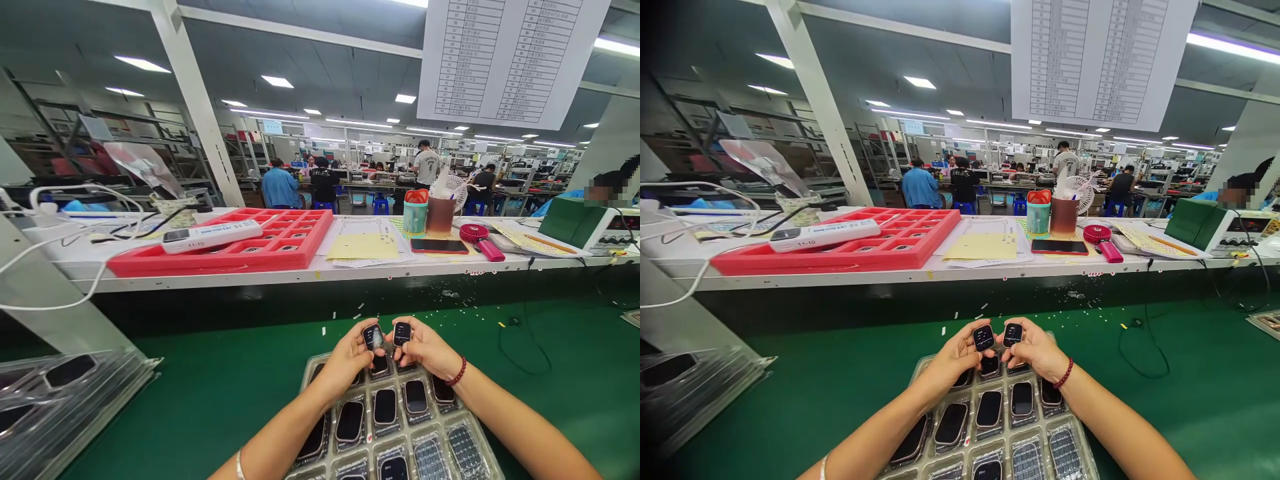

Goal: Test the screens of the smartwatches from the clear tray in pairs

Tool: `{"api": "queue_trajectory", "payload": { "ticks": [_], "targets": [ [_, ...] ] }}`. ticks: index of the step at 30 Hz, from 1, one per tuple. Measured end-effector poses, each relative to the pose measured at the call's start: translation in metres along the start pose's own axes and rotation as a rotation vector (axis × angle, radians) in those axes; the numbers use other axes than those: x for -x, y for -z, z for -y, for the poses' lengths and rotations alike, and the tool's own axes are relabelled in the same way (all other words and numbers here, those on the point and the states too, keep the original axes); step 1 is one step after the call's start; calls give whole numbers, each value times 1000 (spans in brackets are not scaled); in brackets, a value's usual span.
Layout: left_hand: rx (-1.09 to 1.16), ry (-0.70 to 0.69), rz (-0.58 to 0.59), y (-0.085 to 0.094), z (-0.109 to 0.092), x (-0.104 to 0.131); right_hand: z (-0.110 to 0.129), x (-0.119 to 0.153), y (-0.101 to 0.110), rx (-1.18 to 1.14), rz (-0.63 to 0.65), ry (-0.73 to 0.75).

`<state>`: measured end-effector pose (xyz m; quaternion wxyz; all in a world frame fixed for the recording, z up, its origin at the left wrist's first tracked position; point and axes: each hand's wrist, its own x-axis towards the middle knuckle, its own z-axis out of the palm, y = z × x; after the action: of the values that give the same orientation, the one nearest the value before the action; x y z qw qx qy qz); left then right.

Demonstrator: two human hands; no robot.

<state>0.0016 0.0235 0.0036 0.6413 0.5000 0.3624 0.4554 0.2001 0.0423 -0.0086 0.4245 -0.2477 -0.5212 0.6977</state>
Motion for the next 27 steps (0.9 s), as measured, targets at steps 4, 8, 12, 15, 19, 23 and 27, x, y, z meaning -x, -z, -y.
{"api": "queue_trajectory", "payload": {
  "ticks": [4,8,12,15,19,23,27],
  "targets": [
    [-120,-53,4,-2,1,1,-3,2,-6,198,-47,110],
    [-191,-93,1,-1,2,2,-2,5,-10,315,-66,182],
    [-213,-89,-6,-1,1,2,0,8,-13,415,-59,227],
    [-224,-87,-7,-2,0,2,1,8,-13,435,-53,232],
    [-238,-95,6,-3,-1,4,2,8,-13,437,-52,238],
    [-240,-95,12,-3,-1,4,2,8,-13,448,-62,241],
    [-226,-86,8,-3,-2,5,1,8,-14,446,-58,237]
  ]
}}
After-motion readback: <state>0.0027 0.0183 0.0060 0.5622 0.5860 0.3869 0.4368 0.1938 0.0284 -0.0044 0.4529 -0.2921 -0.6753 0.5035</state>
